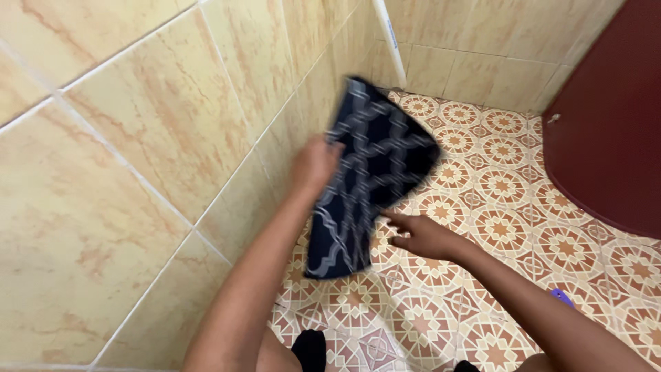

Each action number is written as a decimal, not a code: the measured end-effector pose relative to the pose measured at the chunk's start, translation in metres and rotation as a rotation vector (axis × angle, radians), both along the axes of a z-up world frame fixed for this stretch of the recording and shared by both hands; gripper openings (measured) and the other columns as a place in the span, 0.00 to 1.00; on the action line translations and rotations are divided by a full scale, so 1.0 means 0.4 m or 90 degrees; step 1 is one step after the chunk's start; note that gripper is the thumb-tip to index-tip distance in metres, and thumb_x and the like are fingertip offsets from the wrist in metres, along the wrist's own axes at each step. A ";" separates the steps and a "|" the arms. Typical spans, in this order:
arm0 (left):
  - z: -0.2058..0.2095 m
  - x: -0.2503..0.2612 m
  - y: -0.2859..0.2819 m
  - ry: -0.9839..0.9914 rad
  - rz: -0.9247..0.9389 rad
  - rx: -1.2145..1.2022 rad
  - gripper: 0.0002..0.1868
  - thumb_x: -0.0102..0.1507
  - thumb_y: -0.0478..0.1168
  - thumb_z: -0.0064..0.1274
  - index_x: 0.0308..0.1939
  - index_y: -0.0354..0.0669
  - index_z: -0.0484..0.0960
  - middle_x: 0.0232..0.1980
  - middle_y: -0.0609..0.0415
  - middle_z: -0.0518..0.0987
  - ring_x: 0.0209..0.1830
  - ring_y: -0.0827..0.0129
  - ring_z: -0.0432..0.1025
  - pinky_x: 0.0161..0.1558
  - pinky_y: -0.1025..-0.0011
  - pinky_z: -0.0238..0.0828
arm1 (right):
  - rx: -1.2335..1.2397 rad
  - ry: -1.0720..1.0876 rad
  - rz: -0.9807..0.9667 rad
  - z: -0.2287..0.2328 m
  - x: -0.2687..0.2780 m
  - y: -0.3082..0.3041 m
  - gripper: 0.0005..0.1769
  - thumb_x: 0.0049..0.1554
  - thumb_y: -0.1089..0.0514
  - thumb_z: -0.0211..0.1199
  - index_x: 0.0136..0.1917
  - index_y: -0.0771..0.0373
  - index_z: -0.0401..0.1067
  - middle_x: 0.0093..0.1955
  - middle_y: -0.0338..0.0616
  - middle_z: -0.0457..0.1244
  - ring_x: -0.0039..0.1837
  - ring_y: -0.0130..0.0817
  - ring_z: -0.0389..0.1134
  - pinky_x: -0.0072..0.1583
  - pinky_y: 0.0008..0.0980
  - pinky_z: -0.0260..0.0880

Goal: The person sits on a tiled floor and cleans two dark-colored floor mats. They first fold and unfold a mat, then use a purple brush to scrub its surface. The person repeats this process for a second mat, scrubbing it thoroughly with the brush.

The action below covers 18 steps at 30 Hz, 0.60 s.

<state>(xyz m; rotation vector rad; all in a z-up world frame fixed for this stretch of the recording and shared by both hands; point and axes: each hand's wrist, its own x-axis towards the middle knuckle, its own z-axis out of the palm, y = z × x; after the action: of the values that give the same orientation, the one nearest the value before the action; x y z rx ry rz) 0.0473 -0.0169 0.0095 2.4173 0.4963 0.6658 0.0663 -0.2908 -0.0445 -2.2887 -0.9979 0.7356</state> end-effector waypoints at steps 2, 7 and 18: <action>-0.013 -0.033 0.129 -0.072 0.070 0.172 0.17 0.66 0.49 0.56 0.40 0.36 0.82 0.40 0.36 0.81 0.42 0.40 0.77 0.42 0.48 0.73 | -0.099 -0.056 0.047 -0.025 0.009 -0.001 0.35 0.61 0.48 0.59 0.79 0.46 0.55 0.70 0.44 0.66 0.67 0.41 0.70 0.67 0.39 0.70; -0.086 -0.037 0.266 0.031 0.151 0.467 0.07 0.66 0.35 0.48 0.39 0.39 0.83 0.40 0.43 0.82 0.36 0.52 0.81 0.36 0.56 0.78 | -0.235 -0.129 0.123 -0.092 0.032 -0.042 0.28 0.61 0.46 0.59 0.74 0.47 0.66 0.65 0.44 0.68 0.64 0.44 0.71 0.66 0.41 0.70; 0.003 -0.016 -0.132 -0.156 -0.260 0.271 0.12 0.63 0.48 0.55 0.39 0.43 0.81 0.35 0.45 0.82 0.37 0.49 0.79 0.38 0.53 0.75 | -0.284 -0.135 0.088 -0.093 0.082 -0.085 0.28 0.61 0.42 0.58 0.73 0.47 0.66 0.64 0.42 0.69 0.64 0.43 0.71 0.66 0.40 0.70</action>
<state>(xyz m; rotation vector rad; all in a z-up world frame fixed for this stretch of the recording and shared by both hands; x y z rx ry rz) 0.0411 -0.0697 0.0106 2.6540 -0.2640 0.9353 0.0993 -0.3248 -0.0816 -2.7472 -1.1943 0.8549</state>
